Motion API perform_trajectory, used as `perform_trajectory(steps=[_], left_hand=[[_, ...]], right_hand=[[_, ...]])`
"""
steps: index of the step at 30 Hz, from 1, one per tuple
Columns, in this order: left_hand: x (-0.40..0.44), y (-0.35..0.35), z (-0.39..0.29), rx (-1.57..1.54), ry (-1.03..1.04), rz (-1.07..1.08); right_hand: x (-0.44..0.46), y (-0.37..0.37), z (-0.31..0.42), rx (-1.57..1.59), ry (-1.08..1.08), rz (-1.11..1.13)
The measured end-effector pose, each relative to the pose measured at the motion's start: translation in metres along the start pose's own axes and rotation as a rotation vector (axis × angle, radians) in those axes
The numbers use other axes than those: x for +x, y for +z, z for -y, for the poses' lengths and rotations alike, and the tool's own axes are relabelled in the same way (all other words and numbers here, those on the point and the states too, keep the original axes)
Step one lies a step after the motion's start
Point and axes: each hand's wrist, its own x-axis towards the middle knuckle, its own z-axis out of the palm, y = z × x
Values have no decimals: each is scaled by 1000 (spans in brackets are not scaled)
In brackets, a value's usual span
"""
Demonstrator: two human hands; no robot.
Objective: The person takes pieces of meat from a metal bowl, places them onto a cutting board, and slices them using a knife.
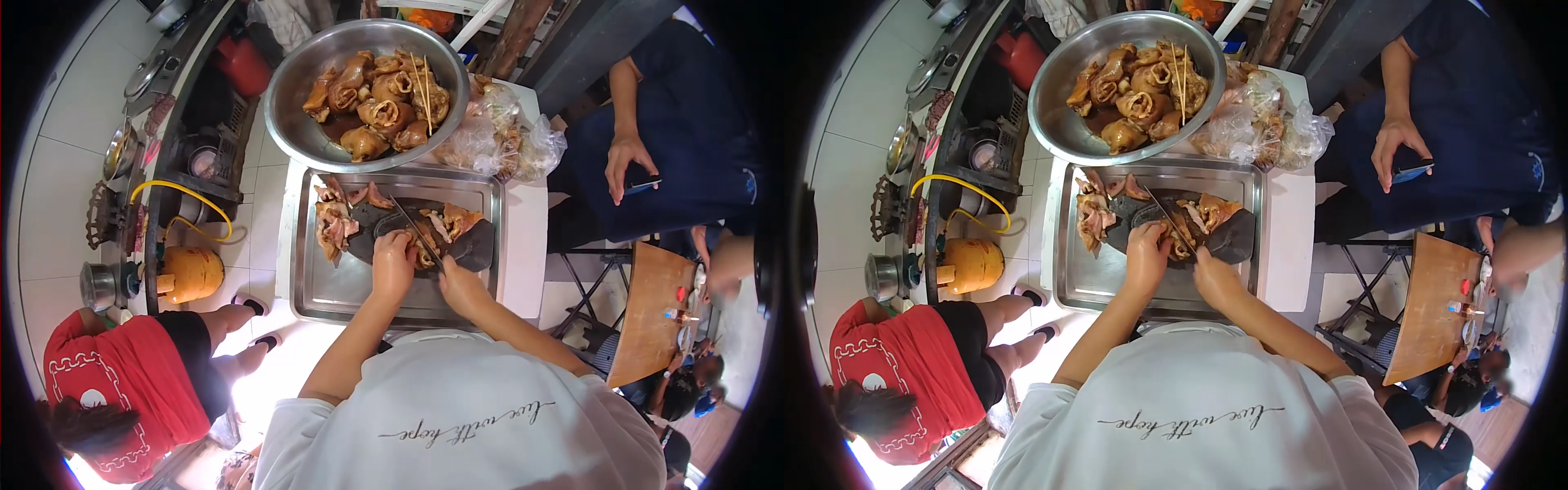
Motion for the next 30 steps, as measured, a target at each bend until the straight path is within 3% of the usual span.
perform_trajectory(steps=[3, 5, 9, 14, 21, 30], left_hand=[[-2, -7, -15, 96, -56, -62], [-4, -11, -15, 0, -243, 60], [-3, -9, -16, -179, -337, 90], [1, -1, -7, -109, -146, -54], [-6, -12, -14, -194, -306, 62], [-2, 3, 2, -75, -128, 33]], right_hand=[[-43, 1, -22, -18, 43, 7], [-55, -2, -31, -15, 70, 4], [-52, -8, -30, -4, 38, -34], [-43, -23, -11, 12, 47, -126], [-62, -18, 0, 54, -24, -13], [-44, -3, 3, -19, -7, -13]])
